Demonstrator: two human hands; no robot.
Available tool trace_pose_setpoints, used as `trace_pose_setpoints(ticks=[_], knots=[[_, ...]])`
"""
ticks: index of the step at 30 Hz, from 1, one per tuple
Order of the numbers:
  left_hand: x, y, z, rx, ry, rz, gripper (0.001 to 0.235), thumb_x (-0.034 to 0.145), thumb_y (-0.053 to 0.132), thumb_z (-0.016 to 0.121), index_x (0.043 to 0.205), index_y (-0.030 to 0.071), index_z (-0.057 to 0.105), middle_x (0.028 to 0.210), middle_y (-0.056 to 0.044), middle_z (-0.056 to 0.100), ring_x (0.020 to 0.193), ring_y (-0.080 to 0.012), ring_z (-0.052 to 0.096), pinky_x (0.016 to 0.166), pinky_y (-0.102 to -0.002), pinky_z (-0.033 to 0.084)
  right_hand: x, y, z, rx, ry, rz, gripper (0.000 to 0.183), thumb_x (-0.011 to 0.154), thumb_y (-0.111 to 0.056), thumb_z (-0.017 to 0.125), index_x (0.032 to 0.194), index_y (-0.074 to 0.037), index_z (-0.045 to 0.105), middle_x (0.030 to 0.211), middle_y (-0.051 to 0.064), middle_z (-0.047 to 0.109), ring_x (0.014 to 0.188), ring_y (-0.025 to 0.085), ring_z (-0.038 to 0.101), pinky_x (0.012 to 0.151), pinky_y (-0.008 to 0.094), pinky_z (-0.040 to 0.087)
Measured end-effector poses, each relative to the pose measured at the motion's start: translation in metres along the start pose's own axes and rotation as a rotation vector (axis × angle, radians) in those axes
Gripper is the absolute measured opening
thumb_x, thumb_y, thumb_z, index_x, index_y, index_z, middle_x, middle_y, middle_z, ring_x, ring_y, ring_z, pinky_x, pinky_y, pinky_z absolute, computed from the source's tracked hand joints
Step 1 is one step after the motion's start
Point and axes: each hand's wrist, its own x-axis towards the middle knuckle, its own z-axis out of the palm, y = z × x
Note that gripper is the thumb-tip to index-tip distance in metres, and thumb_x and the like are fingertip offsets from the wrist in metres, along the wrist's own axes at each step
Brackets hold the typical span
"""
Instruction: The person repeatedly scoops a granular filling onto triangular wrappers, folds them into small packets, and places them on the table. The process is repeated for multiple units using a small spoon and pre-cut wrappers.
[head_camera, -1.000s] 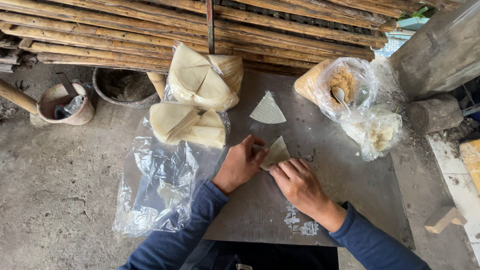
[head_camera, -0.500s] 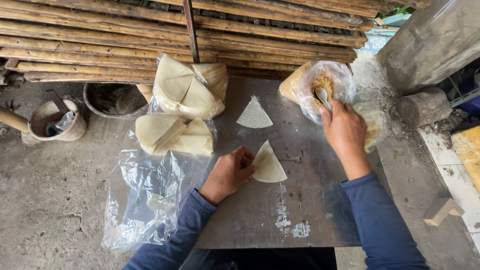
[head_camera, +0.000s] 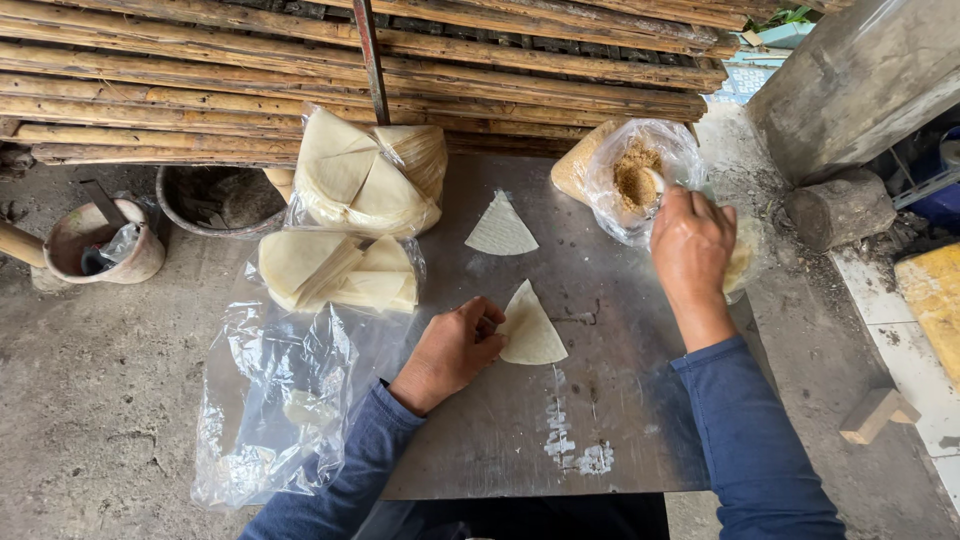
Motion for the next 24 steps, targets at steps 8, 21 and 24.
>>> trace_pose_setpoints(ticks=[8,21,24], knots=[[0.000,-0.002,0.001,0.047,0.028,0.045,0.025,0.087,0.012,0.071,0.108,0.000,0.064,0.081,-0.011,0.073,0.071,-0.0208,0.073,0.066,-0.034,0.058,0.001,-0.001,-0.003,0.378,0.035,0.237,0.006,0.101,-0.003,0.067,0.107,-0.004,0.069,0.092,0.012,0.076,0.078,0.024,0.072,0.080,0.039,0.053],[0.000,-0.003,0.001,0.114,0.010,0.070,0.026,0.088,0.015,0.072,0.108,0.001,0.065,0.087,-0.012,0.073,0.076,-0.0220,0.072,0.069,-0.034,0.059,0.008,0.002,-0.006,0.804,-0.087,0.654,0.007,0.102,-0.003,0.064,0.101,0.000,0.070,0.083,0.009,0.075,0.065,0.011,0.069,0.059,0.025,0.054],[0.000,-0.001,0.002,0.121,0.014,0.055,0.026,0.088,0.015,0.072,0.108,0.001,0.065,0.086,-0.012,0.072,0.075,-0.0218,0.072,0.068,-0.034,0.059,0.008,0.007,0.000,0.892,-0.059,0.687,0.006,0.102,-0.002,0.064,0.102,0.001,0.070,0.083,0.010,0.074,0.063,0.010,0.067,0.057,0.025,0.054]])
